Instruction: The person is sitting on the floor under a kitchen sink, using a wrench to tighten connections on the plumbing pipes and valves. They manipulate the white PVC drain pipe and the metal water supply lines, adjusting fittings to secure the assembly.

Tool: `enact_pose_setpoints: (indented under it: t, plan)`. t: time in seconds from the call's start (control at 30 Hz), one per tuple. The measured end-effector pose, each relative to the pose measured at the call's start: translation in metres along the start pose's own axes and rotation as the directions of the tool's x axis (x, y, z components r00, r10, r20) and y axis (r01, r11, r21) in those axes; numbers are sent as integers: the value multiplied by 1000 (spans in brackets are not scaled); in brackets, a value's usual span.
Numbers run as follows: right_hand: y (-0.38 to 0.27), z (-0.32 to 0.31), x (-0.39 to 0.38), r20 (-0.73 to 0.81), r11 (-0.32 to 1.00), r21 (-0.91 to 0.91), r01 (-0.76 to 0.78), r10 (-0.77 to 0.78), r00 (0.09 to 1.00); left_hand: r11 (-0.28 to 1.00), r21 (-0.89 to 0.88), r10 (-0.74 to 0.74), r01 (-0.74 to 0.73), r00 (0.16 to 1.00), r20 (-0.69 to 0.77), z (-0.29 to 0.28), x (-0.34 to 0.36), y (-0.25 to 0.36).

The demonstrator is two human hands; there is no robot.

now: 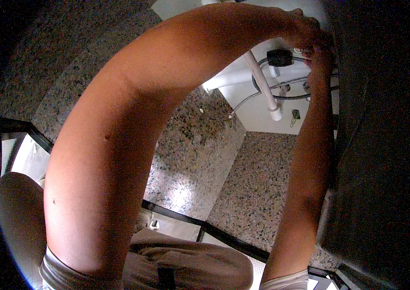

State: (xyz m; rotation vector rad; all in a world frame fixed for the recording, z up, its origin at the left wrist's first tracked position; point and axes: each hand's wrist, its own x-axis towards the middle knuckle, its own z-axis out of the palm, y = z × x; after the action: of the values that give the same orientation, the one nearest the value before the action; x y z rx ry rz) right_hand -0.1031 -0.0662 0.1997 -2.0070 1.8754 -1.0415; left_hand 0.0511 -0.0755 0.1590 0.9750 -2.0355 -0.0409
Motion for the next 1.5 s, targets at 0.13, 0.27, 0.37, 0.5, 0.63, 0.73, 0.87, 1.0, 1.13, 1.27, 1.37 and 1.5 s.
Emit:
enact_pose_setpoints:
  t: [0.13,0.27,0.37,0.5,0.63,0.73,0.87,1.0,1.13,1.27,1.37,1.5]
  plan:
    - [-1,4,3,27,989,-56,137,-136,990,998,45,43,-41,998,-46,15,15,-12]
    - [1,4,4,-42,988,-98,119,-123,991,997,75,37,-37,999,-6,20,24,-12]
    - [-7,7,3,-41,996,-58,-71,69,997,984,171,33,-47,996,80,14,21,-10]
    - [-4,14,1,-13,973,-193,124,-129,992,990,138,21,-11,997,-72,24,11,-15]
    - [36,-14,44,93,744,-539,396,-414,905,997,19,72,-71,997,-42,1,8,0]
    - [18,13,16,35,912,-305,273,-276,961,998,56,13,-15,999,50,18,13,-15]
    - [28,-9,28,54,676,-634,375,-445,894,999,36,-6,5,999,47,14,26,-1]
    - [20,-6,28,-10,738,-587,334,-418,908,999,-39,35,-34,999,11,34,43,-20]
    - [-13,6,-10,-29,996,-85,11,-14,999,999,10,30,-30,1000,8,10,13,-8]
    - [-9,12,-9,55,979,-145,141,-134,989,999,35,18,-20,999,38,8,10,-12]
    - [45,-29,61,130,670,-543,506,-528,839,990,84,116,-117,993,9,16,39,-13]
    - [49,-8,44,114,646,-595,478,-522,846,989,108,102,-103,995,18,29,39,-26]
